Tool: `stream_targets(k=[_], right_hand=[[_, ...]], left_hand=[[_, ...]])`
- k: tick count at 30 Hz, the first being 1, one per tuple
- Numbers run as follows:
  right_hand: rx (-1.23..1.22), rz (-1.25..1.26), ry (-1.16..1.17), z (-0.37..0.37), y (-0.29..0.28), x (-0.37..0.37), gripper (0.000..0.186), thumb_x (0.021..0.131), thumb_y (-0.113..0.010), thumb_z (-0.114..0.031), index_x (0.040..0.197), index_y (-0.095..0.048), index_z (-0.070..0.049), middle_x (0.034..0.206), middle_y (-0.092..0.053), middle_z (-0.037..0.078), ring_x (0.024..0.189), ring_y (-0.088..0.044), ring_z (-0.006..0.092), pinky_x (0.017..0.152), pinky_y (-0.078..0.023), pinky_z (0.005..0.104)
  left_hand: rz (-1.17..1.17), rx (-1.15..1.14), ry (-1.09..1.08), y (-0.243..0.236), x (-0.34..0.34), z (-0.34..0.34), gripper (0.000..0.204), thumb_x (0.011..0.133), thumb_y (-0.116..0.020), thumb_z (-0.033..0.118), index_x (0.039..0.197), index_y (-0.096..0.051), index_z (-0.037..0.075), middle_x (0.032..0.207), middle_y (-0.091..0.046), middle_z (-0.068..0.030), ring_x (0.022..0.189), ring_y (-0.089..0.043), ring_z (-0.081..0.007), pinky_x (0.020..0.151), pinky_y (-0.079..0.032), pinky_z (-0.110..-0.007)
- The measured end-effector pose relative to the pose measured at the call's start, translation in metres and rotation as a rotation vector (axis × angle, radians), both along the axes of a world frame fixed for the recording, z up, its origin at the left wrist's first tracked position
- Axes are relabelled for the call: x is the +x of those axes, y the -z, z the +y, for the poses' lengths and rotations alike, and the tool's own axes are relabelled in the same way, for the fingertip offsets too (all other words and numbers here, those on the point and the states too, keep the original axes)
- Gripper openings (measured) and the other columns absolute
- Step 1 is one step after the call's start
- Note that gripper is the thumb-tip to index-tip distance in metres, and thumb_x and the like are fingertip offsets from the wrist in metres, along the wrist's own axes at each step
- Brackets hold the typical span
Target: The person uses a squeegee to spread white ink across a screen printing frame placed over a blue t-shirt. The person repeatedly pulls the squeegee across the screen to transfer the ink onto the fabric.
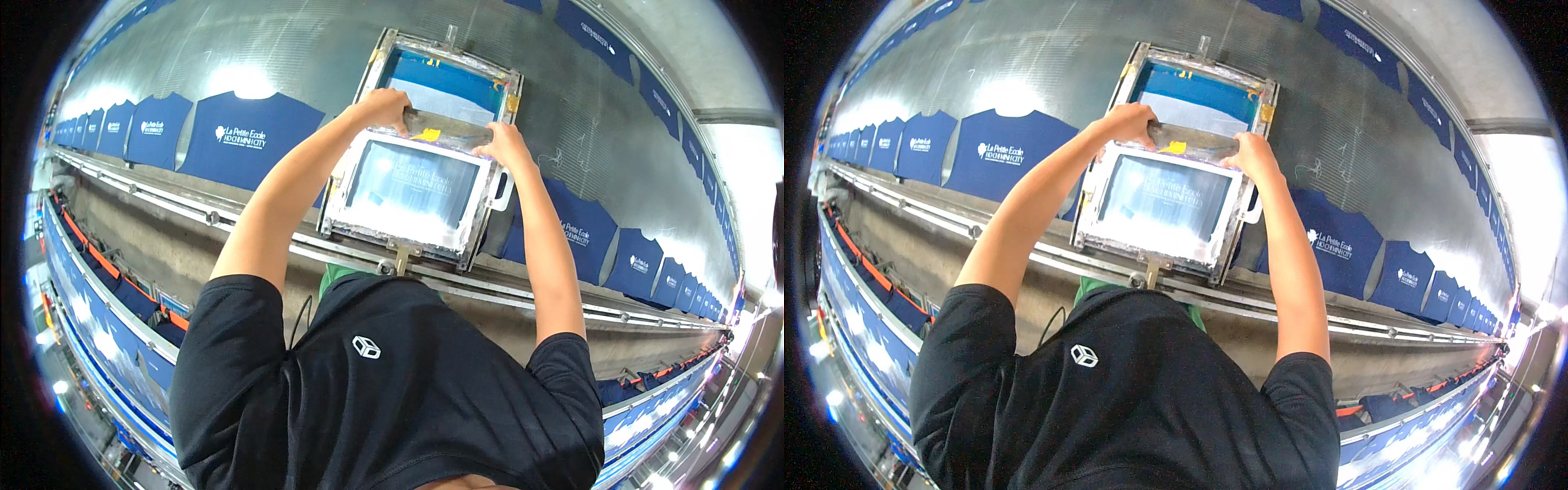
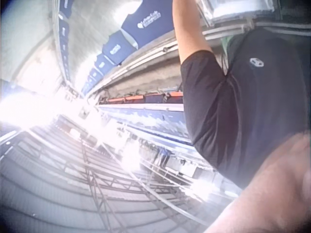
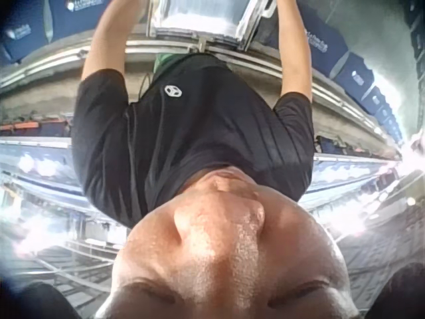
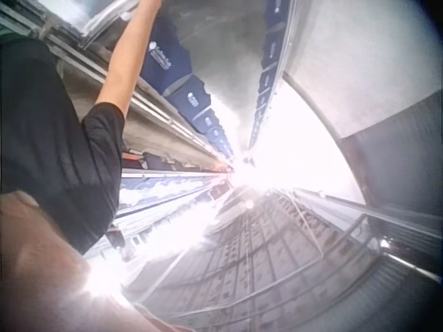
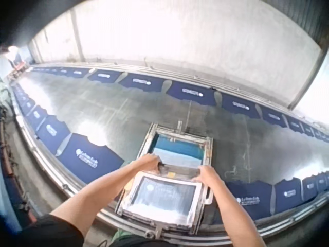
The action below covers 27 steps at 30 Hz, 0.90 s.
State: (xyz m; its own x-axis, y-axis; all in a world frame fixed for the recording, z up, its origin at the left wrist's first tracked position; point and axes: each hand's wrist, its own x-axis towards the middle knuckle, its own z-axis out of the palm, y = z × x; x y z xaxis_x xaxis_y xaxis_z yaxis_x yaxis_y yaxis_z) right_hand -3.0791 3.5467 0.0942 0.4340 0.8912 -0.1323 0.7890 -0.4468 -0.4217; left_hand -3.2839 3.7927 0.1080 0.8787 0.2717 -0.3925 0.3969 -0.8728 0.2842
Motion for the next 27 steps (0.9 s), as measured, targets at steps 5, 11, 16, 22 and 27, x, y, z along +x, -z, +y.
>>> stream_targets(k=[5,11,16,22,27], right_hand=[[0.013,0.074,0.053,-0.011,0.037,-0.008,0.057,0.065,-0.095,-0.030,0.104,-0.074,0.006,0.092,-0.072,0.028,0.092,-0.072,0.0418,0.082,-0.056,0.0450],[-0.087,0.201,0.025,-0.075,0.036,-0.115,0.059,0.072,-0.092,-0.034,0.110,-0.071,0.006,0.094,-0.073,0.026,0.094,-0.072,0.0421,0.084,-0.056,0.0471],[-0.041,0.117,0.074,-0.035,0.015,-0.054,0.053,0.072,-0.092,-0.034,0.102,-0.073,0.006,0.088,-0.073,0.025,0.086,-0.072,0.0418,0.078,-0.057,0.0459],[0.140,0.069,0.090,0.013,0.014,0.003,0.051,0.072,-0.092,-0.029,0.105,-0.074,0.005,0.091,-0.073,0.027,0.088,-0.073,0.0404,0.077,-0.056,0.0449],[0.131,-0.029,0.100,-0.055,0.048,-0.076,0.046,0.076,-0.089,-0.028,0.107,-0.073,0.002,0.096,-0.073,0.024,0.091,-0.072,0.0401,0.079,-0.055,0.0455]], left_hand=[[-0.034,0.030,0.008,0.025,-0.007,-0.009,0.058,0.067,-0.090,0.046,0.115,-0.079,0.015,0.099,-0.078,-0.0123,0.097,-0.074,-0.0335,0.083,-0.058,-0.044],[0.011,-0.038,-0.062,0.044,-0.121,-0.078,0.044,0.073,-0.087,0.045,0.105,-0.080,0.015,0.092,-0.077,-0.0128,0.090,-0.074,-0.0340,0.079,-0.059,-0.045],[-0.067,0.074,-0.011,0.029,-0.053,-0.033,0.041,0.073,-0.088,0.042,0.104,-0.080,0.015,0.093,-0.077,-0.0126,0.089,-0.074,-0.0339,0.077,-0.058,-0.046],[-0.272,0.152,-0.012,0.031,0.003,0.011,0.035,0.073,-0.086,0.040,0.098,-0.080,0.016,0.089,-0.077,-0.0110,0.086,-0.074,-0.0328,0.075,-0.057,-0.045],[-0.193,0.150,-0.023,0.055,-0.067,-0.051,0.026,0.073,-0.085,0.032,0.094,-0.081,0.016,0.085,-0.077,-0.0082,0.081,-0.074,-0.0300,0.075,-0.056,-0.046]])
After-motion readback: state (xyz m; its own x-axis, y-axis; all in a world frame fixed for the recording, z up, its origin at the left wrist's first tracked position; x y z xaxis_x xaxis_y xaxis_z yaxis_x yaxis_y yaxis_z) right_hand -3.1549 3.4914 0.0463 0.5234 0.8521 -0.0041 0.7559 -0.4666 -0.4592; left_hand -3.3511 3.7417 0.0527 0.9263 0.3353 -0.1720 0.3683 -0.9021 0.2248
